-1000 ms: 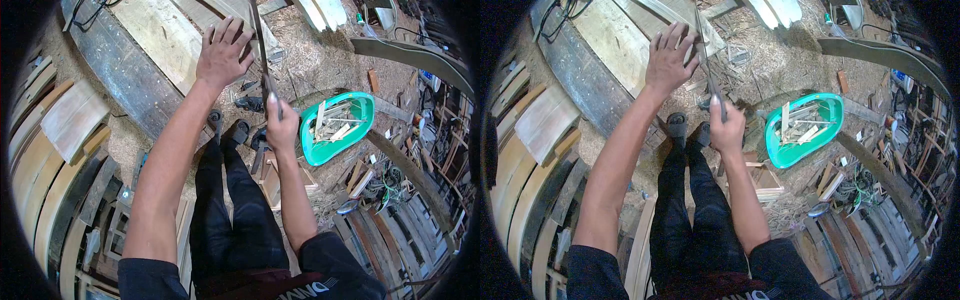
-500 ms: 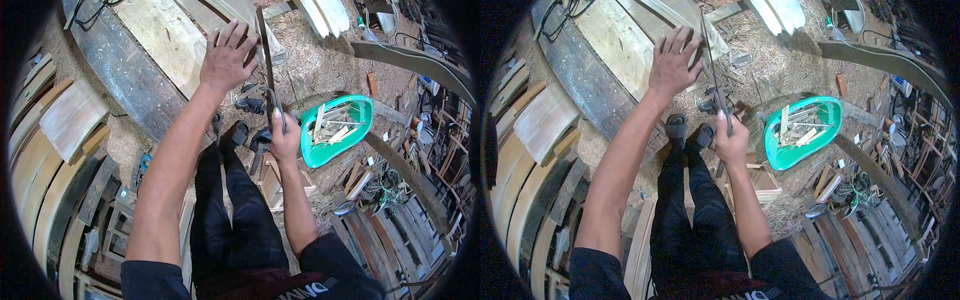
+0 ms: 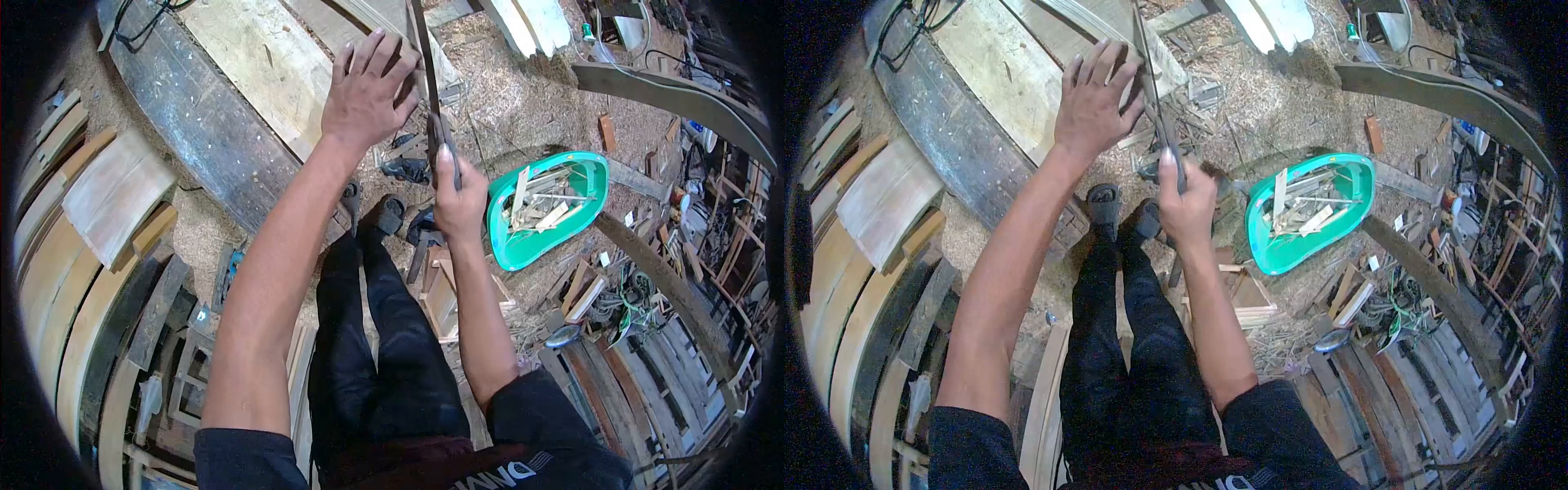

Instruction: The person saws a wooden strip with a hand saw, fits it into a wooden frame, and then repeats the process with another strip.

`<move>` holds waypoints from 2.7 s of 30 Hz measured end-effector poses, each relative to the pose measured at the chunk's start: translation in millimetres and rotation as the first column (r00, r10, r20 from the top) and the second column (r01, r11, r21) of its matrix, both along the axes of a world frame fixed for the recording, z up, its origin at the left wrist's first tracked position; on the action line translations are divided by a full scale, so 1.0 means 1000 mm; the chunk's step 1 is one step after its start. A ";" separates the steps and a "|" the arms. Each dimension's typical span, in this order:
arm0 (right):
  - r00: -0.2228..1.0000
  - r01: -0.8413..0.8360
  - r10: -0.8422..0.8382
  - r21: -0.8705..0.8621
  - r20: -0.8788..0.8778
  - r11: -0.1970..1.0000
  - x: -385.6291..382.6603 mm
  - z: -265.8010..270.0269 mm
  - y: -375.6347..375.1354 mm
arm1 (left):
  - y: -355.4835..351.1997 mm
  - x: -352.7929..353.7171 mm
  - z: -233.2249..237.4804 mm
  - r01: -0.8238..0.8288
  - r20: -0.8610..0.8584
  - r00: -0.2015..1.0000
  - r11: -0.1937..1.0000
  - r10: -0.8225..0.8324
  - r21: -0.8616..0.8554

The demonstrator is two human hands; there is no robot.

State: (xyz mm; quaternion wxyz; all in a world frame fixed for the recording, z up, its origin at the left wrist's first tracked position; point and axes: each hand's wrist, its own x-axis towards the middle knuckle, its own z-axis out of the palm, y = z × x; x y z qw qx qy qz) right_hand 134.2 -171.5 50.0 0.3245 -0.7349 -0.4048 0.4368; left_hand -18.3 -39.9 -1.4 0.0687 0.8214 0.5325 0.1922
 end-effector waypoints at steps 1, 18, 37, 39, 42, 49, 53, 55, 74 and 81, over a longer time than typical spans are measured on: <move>1.000 -0.005 0.005 0.000 0.016 1.000 -0.001 -0.001 -0.001 | 0.002 0.000 -0.001 -0.005 -0.006 1.000 1.000 0.005 0.007; 1.000 0.003 -0.004 -0.027 -0.025 1.000 0.000 0.004 0.005 | -0.005 0.000 -0.001 0.007 -0.006 1.000 1.000 -0.007 0.001; 0.866 0.485 -0.477 0.019 -0.152 0.874 0.010 0.065 -0.221 | 0.055 -0.028 0.030 0.324 -0.116 0.940 0.946 -0.322 -0.002; 0.810 0.574 -0.567 0.009 -0.152 0.819 -0.005 0.071 -0.236 | 0.068 -0.027 0.042 0.461 -0.084 0.879 0.881 -0.470 -0.103; 0.695 0.706 -0.699 -0.021 -0.168 0.708 -0.023 0.081 -0.256 | 0.048 0.011 0.069 0.558 0.152 0.827 0.762 -0.541 -0.329; 0.301 0.944 -0.873 -0.012 -0.385 0.331 -0.040 0.108 -0.286 | -0.161 0.149 0.159 0.581 0.613 0.787 0.256 0.063 -0.772; 0.234 0.972 -0.939 0.023 -0.252 0.236 -0.046 0.111 -0.349 | -0.276 0.205 0.154 0.690 0.695 0.707 0.091 0.130 -0.719; 0.056 0.998 -0.909 0.019 -0.412 0.052 -0.048 0.109 -0.375 | -0.327 0.230 0.150 0.667 0.665 0.738 0.033 0.113 -0.745; -0.203 0.972 -0.972 -0.095 0.121 -0.215 0.022 -0.037 -0.687 | -0.696 0.275 -0.079 0.395 0.467 0.697 -0.252 -0.544 -0.884; -0.195 0.978 -0.976 -0.048 0.098 -0.201 0.011 -0.098 -0.741 | -0.715 0.327 -0.166 0.480 0.384 0.636 -0.046 -0.670 -0.876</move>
